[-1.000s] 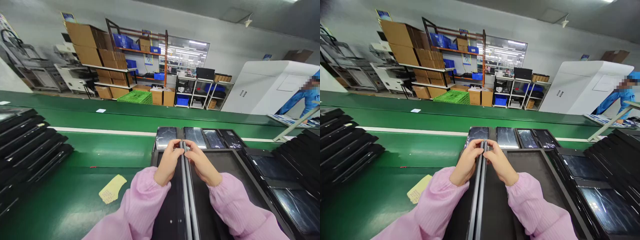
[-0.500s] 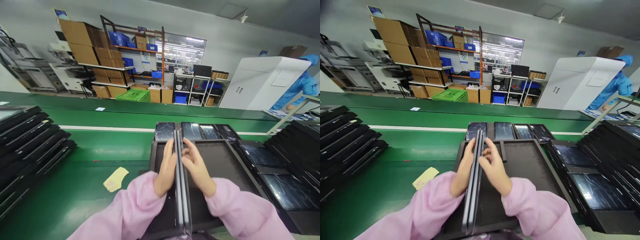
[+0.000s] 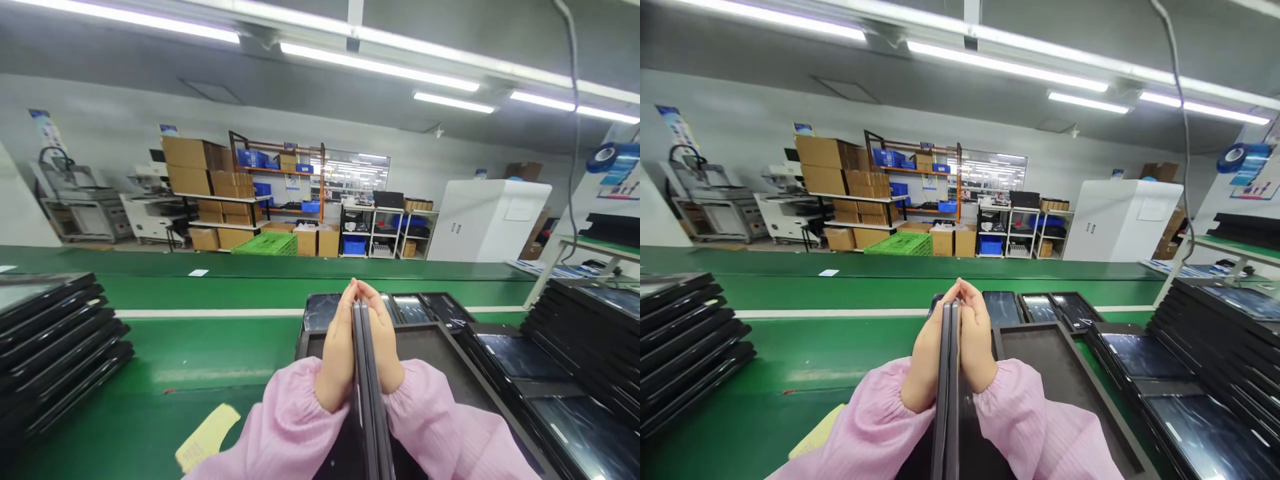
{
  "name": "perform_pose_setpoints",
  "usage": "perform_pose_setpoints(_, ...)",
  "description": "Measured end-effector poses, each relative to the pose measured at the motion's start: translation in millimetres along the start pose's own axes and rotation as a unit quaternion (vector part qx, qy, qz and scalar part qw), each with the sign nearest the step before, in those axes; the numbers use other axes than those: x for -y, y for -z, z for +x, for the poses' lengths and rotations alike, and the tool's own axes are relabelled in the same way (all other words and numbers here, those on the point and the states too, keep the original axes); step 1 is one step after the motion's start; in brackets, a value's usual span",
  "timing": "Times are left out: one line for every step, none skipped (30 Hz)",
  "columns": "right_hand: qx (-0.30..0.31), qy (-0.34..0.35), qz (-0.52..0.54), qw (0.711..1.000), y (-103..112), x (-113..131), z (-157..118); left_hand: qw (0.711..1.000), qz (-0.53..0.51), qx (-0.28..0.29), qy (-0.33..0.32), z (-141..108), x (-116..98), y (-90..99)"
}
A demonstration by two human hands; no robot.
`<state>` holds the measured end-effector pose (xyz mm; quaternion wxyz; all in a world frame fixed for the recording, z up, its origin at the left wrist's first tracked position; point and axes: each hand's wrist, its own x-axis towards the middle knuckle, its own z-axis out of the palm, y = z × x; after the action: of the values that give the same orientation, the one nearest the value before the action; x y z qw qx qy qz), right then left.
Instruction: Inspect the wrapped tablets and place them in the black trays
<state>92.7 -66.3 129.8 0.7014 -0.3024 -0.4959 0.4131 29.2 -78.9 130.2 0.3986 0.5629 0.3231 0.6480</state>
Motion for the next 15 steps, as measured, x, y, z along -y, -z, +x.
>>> perform_pose_setpoints(-0.003, -0.027, 0.027, 0.999, -2, 1, 6, 0.999, -0.02, -0.003, 0.031, 6, -4, -1.6)
perform_pose_setpoints(-0.008, -0.048, 0.044, 0.998, -4, 0, 10, 0.998, -0.038, -0.007, 0.056, 11, -6, -2.8)
perform_pose_setpoints(-0.014, -0.063, 0.053, 0.997, -5, -1, 13, 0.996, -0.055, -0.01, 0.073, 15, -5, -3.5)
perform_pose_setpoints(-0.021, -0.071, 0.056, 0.996, -5, -1, 16, 0.994, -0.068, -0.011, 0.083, 18, -3, -3.9)
perform_pose_setpoints(-0.026, -0.076, 0.058, 0.995, -6, -2, 18, 0.993, -0.081, -0.011, 0.09, 21, 0, -4.1)
perform_pose_setpoints(-0.032, -0.079, 0.057, 0.995, -6, -2, 19, 0.991, -0.096, -0.012, 0.097, 24, 4, -4.2)
perform_pose_setpoints(-0.036, -0.081, 0.054, 0.995, -6, -2, 20, 0.988, -0.112, -0.014, 0.103, 26, 8, -4.1)
perform_pose_setpoints(-0.039, -0.083, 0.053, 0.994, -6, -2, 22, 0.985, -0.129, -0.016, 0.111, 28, 11, -4.0)
perform_pose_setpoints(-0.04, -0.085, 0.054, 0.994, -6, -2, 23, 0.982, -0.145, -0.021, 0.12, 29, 14, -3.7)
perform_pose_setpoints(-0.039, -0.088, 0.057, 0.994, -6, -2, 25, 0.979, -0.158, -0.026, 0.129, 31, 16, -3.5)
perform_pose_setpoints(-0.038, -0.09, 0.061, 0.993, -6, -3, 26, 0.976, -0.169, -0.031, 0.135, 32, 18, -3.2)
perform_pose_setpoints(-0.036, -0.091, 0.065, 0.993, -6, -5, 28, 0.973, -0.179, -0.035, 0.138, 34, 20, -2.9)
perform_pose_setpoints(-0.034, -0.093, 0.071, 0.993, -6, -6, 29, 0.972, -0.187, -0.037, 0.14, 35, 22, -2.7)
perform_pose_setpoints(-0.033, -0.094, 0.076, 0.992, -5, -8, 31, 0.97, -0.193, -0.038, 0.14, 37, 23, -2.7)
perform_pose_setpoints(-0.034, -0.094, 0.08, 0.992, -5, -10, 33, 0.97, -0.196, -0.038, 0.139, 38, 25, -2.8)
